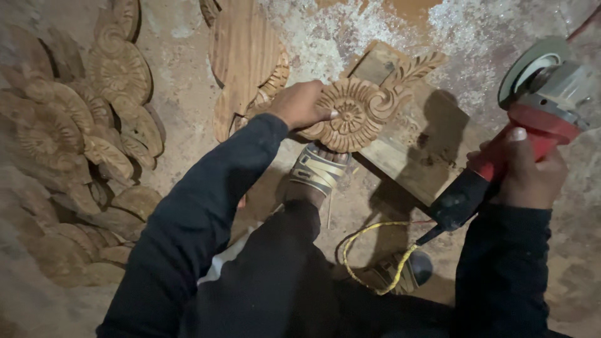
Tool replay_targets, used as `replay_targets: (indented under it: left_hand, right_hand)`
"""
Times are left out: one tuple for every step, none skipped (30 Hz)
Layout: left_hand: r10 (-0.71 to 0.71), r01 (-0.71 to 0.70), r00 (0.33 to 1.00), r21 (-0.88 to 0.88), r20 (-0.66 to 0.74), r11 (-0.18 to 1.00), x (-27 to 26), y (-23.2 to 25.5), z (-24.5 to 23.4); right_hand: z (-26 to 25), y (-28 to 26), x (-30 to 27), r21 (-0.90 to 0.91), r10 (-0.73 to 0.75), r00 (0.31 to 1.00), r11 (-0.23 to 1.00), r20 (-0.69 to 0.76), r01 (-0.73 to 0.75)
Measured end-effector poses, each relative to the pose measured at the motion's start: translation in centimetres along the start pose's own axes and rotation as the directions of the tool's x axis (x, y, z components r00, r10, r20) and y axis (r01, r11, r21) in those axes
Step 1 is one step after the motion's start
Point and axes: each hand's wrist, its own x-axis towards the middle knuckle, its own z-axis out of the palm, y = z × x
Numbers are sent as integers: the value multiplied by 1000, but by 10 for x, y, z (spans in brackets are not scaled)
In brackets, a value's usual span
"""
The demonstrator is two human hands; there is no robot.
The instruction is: The person uses a handheld angle grinder to smooth and shape the edges of ornate wooden carvings. They hold each piece with one hand while operating the tool with the other, rotating the pieces to access different sides.
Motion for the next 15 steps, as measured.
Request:
replay_targets:
  left_hand:
    - [17, -15, 999, 35, -48, 999, -5, 5, -5]
    - [36, -29, 995, 70, -96, 997, -12, 10, -8]
    - [58, -43, 988, 107, -142, 993, -19, 17, -12]
    - [92, -62, 978, 162, -185, 985, -26, 23, -16]
    - [130, -81, 966, 217, -224, 973, -32, 30, -19]
    - [170, -97, 950, 271, -261, 958, -37, 35, -23]
    - [226, -125, 928, 323, -297, 938, -43, 39, -26]
    - [282, -149, 901, 375, -330, 915, -48, 43, -29]
    - [335, -166, 872, 428, -357, 888, -52, 44, -31]
    - [350, -166, 867, 455, -356, 875, -54, 46, -32]
    - [364, -164, 861, 482, -357, 861, -54, 47, -32]
    - [378, -162, 854, 509, -357, 846, -53, 46, -32]
    - [317, -145, 888, 450, -333, 881, -51, 44, -31]
    - [255, -124, 918, 389, -305, 913, -46, 41, -30]
    - [192, -96, 943, 328, -273, 940, -41, 36, -28]
  right_hand:
    - [1, 1, 0, -7, 26, 999, 1000, -20, -27]
    - [0, 1, -1, -15, 28, 999, 999, -27, -29]
    - [-1, -1, -1, -23, 30, 999, 999, -35, -31]
    - [-2, -3, 0, -30, 31, 999, 999, -44, -32]
    - [-3, -4, 0, -14, 28, 998, 999, -47, -29]
    - [-2, -4, 1, 2, 25, 998, 1000, -50, -25]
    - [-2, -4, 2, 18, 24, 998, 1000, -53, -24]
    - [-4, -6, 4, 18, 29, 998, 999, -60, -28]
    - [-3, -6, 4, 20, 37, 997, 999, -64, -36]
    - [-4, -5, 4, 22, 46, 997, 999, -68, -44]
    - [-3, -5, 4, 15, 20, 998, 1000, -53, -20]
    - [-3, -5, 4, 8, -5, 999, 1000, -37, 5]
    - [-3, -4, 3, 0, -29, 999, 1000, -21, 29]
    - [-3, -4, 2, -4, -18, 1000, 1000, -25, 18]
    - [-3, -3, 2, -9, -6, 1000, 1000, -27, 6]
